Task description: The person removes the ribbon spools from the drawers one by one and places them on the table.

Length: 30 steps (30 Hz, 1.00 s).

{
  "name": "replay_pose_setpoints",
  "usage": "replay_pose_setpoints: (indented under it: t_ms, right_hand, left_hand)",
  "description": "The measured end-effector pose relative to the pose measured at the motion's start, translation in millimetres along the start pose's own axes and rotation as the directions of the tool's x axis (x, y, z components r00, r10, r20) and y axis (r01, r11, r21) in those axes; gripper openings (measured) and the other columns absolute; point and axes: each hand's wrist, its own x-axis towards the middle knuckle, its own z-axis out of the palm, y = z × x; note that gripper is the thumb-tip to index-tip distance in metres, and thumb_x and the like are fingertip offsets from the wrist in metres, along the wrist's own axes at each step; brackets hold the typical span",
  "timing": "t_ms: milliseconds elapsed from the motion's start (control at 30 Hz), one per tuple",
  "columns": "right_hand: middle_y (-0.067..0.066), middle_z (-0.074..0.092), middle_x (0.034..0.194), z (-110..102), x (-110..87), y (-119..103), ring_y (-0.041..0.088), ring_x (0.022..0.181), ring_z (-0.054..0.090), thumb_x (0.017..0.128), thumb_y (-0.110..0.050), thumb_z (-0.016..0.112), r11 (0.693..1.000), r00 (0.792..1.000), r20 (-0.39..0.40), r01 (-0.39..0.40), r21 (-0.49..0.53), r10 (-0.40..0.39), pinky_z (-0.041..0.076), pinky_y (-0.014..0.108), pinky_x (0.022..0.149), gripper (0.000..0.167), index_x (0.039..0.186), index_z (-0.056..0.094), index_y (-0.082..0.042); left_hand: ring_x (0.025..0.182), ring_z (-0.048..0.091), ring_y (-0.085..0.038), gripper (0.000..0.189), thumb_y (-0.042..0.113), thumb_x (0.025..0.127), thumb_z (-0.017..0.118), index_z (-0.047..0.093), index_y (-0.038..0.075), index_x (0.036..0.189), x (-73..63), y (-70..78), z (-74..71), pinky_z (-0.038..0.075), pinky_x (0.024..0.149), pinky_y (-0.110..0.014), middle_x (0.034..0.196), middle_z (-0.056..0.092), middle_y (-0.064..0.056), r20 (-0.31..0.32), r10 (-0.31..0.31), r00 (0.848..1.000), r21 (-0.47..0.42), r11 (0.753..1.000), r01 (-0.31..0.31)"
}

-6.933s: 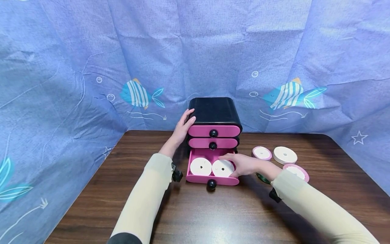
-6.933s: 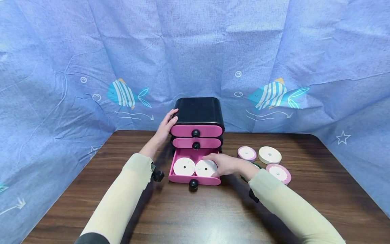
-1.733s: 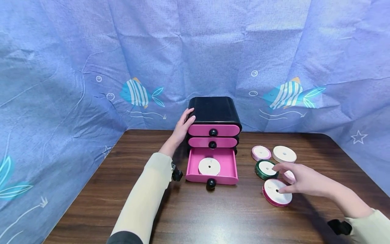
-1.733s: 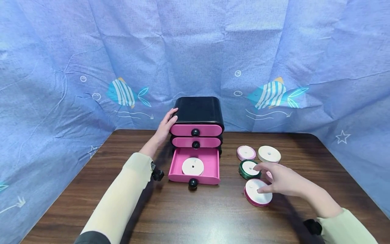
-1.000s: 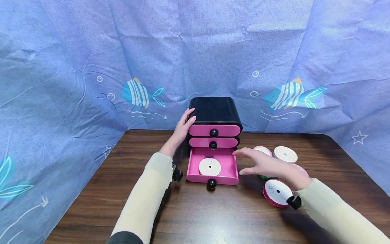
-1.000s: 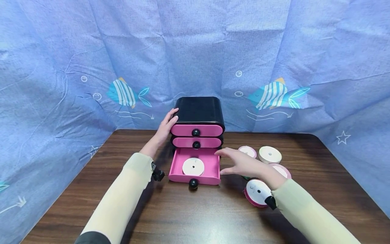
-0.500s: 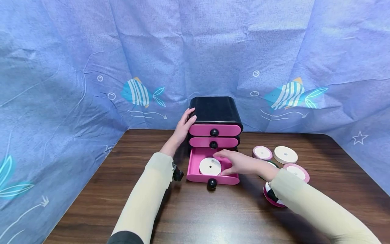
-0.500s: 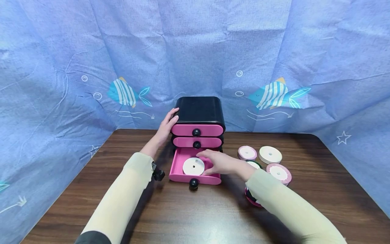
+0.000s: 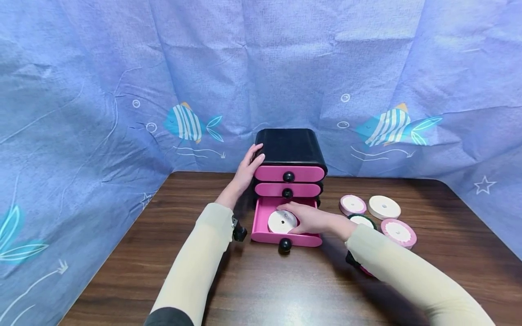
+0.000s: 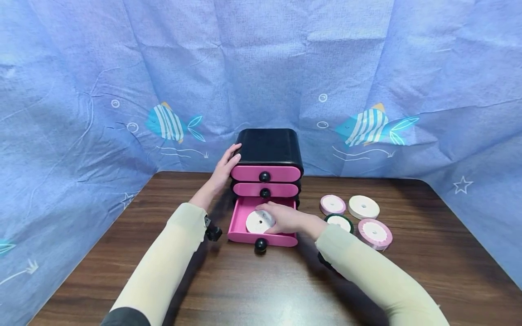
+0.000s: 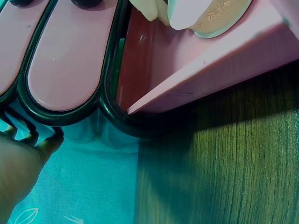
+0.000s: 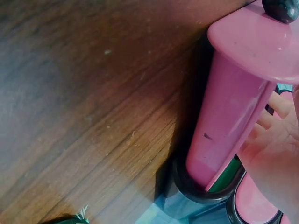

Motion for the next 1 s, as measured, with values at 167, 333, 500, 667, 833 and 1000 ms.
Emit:
replay_pose_setpoints:
  t_ms: [167, 333, 500, 667, 833, 1000]
  right_hand:
    - [0.015, 0.053, 0.134, -1, 2.8, -2, 0.027, 0.122, 0.049, 0.082, -0.024, 0.08, 1.0, 1.0, 0.005, -0.026, -0.017, 0.026, 0.039, 0.043, 0.102, 0.068, 0.138, 0.049, -0.001]
    - [0.014, 0.054, 0.132, -1, 3.6, -3, 0.026, 0.12, 0.051, 0.082, -0.024, 0.079, 0.999, 0.999, 0.009, -0.034, -0.013, 0.034, 0.04, 0.043, 0.101, 0.064, 0.135, 0.052, -0.001]
    - [0.013, 0.056, 0.13, 1, 4.4, -2, 0.025, 0.116, 0.053, 0.081, -0.026, 0.08, 0.999, 0.999, -0.005, -0.041, -0.018, 0.041, 0.042, 0.043, 0.099, 0.063, 0.133, 0.055, -0.002]
    - [0.011, 0.056, 0.128, 3, 2.3, 0, 0.022, 0.113, 0.054, 0.081, -0.028, 0.08, 0.999, 0.998, -0.035, -0.046, -0.026, 0.045, 0.043, 0.042, 0.097, 0.061, 0.132, 0.057, -0.003]
    - [0.01, 0.057, 0.123, 2, -1.9, 2, 0.02, 0.107, 0.055, 0.08, -0.03, 0.08, 0.999, 0.997, -0.074, -0.03, -0.043, 0.027, 0.045, 0.039, 0.093, 0.06, 0.129, 0.059, -0.002]
    - [0.009, 0.058, 0.122, -2, -5.9, 2, 0.019, 0.106, 0.055, 0.079, -0.035, 0.08, 0.998, 0.995, -0.1, -0.029, -0.051, 0.023, 0.045, 0.037, 0.091, 0.064, 0.129, 0.058, -0.002]
  left_hand:
    - [0.145, 0.017, -0.021, 0.051, 0.025, 0.1, 0.05, 0.041, 0.01, 0.148, 0.5, 0.8, 0.3, 0.018, 0.114, -0.038, 0.16, 0.016, -0.011, -0.007, 0.003, 1.0, 0.0, 1.0, -0.003]
    - [0.145, 0.017, -0.021, 0.051, 0.026, 0.1, 0.051, 0.041, 0.01, 0.147, 0.2, 0.6, 0.0, 0.018, 0.115, -0.038, 0.16, 0.016, -0.011, -0.01, 0.003, 1.0, -0.005, 1.0, -0.003]
    - [0.146, 0.014, -0.02, 0.051, 0.026, 0.101, 0.049, 0.039, 0.01, 0.149, 0.0, -0.6, -1.3, 0.016, 0.115, -0.038, 0.161, 0.014, -0.009, 0.007, -0.012, 1.0, -0.007, 1.0, 0.012]
    - [0.147, 0.009, -0.021, 0.053, 0.025, 0.102, 0.048, 0.035, 0.008, 0.151, -1.2, 0.3, -1.6, 0.011, 0.116, -0.039, 0.162, 0.009, -0.01, 0.028, -0.012, 1.0, -0.026, 1.0, 0.013]
    - [0.146, 0.013, -0.02, 0.052, 0.025, 0.102, 0.048, 0.037, 0.009, 0.15, -0.5, 0.6, -0.7, 0.014, 0.116, -0.037, 0.161, 0.012, -0.011, 0.015, -0.01, 1.0, -0.013, 1.0, 0.01]
    - [0.145, 0.017, -0.021, 0.05, 0.025, 0.101, 0.049, 0.041, 0.01, 0.147, -0.3, -0.7, 0.7, 0.017, 0.115, -0.037, 0.16, 0.016, -0.01, -0.009, 0.008, 1.0, 0.003, 1.0, -0.008]
